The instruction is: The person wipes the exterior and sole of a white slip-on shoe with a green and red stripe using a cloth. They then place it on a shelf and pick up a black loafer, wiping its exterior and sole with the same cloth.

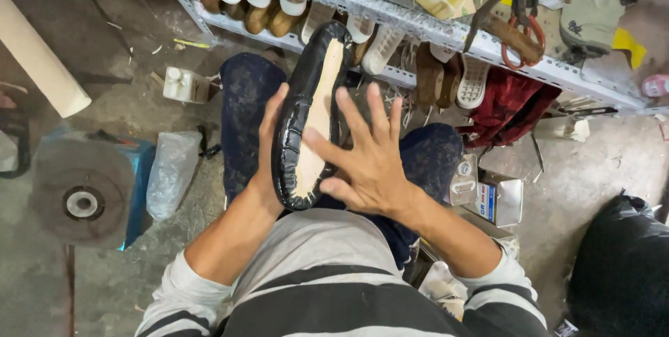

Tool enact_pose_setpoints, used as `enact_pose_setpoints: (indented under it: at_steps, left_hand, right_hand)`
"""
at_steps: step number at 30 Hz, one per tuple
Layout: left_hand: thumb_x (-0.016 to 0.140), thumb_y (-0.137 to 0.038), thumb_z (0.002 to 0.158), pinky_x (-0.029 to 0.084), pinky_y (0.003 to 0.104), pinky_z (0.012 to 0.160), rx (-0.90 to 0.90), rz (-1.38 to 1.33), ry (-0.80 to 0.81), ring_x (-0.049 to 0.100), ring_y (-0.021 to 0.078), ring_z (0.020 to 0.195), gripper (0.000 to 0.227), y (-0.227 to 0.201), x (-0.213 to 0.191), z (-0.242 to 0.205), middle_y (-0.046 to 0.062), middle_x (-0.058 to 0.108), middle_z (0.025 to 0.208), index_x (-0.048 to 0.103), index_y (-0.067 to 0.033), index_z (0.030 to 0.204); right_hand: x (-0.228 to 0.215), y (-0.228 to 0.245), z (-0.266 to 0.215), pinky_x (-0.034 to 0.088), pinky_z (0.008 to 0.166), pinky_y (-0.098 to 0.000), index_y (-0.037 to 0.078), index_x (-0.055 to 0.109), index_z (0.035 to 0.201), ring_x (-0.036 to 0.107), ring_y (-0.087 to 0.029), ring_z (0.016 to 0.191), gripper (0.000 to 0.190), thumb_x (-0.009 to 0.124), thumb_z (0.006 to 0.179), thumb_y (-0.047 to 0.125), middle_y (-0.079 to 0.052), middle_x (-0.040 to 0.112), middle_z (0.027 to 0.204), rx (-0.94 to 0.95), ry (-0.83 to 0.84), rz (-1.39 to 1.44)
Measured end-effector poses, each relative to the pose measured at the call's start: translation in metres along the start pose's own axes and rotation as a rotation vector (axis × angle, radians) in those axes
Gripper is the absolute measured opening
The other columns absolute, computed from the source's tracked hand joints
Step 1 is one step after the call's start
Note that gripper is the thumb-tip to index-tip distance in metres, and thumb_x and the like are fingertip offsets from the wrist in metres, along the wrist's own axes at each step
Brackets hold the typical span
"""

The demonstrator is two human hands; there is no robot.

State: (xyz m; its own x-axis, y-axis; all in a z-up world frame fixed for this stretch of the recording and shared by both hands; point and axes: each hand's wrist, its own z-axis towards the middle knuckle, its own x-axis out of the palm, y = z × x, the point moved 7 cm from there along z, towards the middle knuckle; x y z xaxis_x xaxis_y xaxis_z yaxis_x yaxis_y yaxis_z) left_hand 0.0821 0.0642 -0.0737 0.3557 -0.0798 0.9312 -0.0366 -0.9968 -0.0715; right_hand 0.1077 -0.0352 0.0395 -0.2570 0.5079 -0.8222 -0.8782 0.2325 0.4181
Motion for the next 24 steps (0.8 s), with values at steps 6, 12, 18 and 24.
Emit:
enact_pose_setpoints:
  at_steps: [6,12,18,24]
  left_hand:
    - [0.064,-0.055,0.092,0.056,0.035,0.082,0.043,0.113,-0.285,0.071,0.0262,0.075,0.047,-0.015,0.049,-0.016,0.020,0.077,0.103,0.077,-0.0098,0.100]
    - [0.064,-0.049,0.094,0.058,0.043,0.086,-0.080,-0.098,-0.147,0.073,0.0309,0.089,0.056,-0.009,0.038,-0.014,0.020,0.075,0.109,0.071,-0.0008,0.122]
    - [0.061,-0.053,0.094,0.059,0.038,0.086,-0.123,-0.050,-0.181,0.071,0.0321,0.097,0.070,-0.014,0.004,-0.024,0.025,0.072,0.115,0.064,0.0042,0.134]
    - [0.058,-0.054,0.095,0.060,0.040,0.083,-0.089,-0.045,-0.103,0.071,0.0365,0.095,0.074,-0.017,-0.022,-0.022,0.030,0.070,0.116,0.060,0.0067,0.138]
  right_hand:
    - [0.003,0.021,-0.016,-0.012,0.125,-0.0609,0.052,0.053,0.146,-0.004,-0.041,0.159,0.057,0.030,0.099,0.075,-0.012,0.025,0.170,-0.098,0.078,0.072]
    - [-0.062,-0.096,0.024,0.022,0.127,-0.0558,0.020,0.054,0.144,0.033,-0.039,0.152,0.045,0.042,0.108,0.045,-0.018,0.044,0.160,0.022,-0.104,0.239]
    - [-0.036,-0.313,0.037,0.016,0.113,-0.0772,0.017,0.051,0.153,0.009,-0.055,0.146,0.073,0.065,0.095,0.060,-0.035,0.028,0.159,0.406,0.258,-0.668]
    - [-0.022,-0.331,0.051,0.035,0.100,-0.0616,0.027,0.071,0.128,0.034,-0.042,0.136,0.047,0.052,0.100,0.059,-0.019,0.042,0.152,0.215,0.133,-0.736]
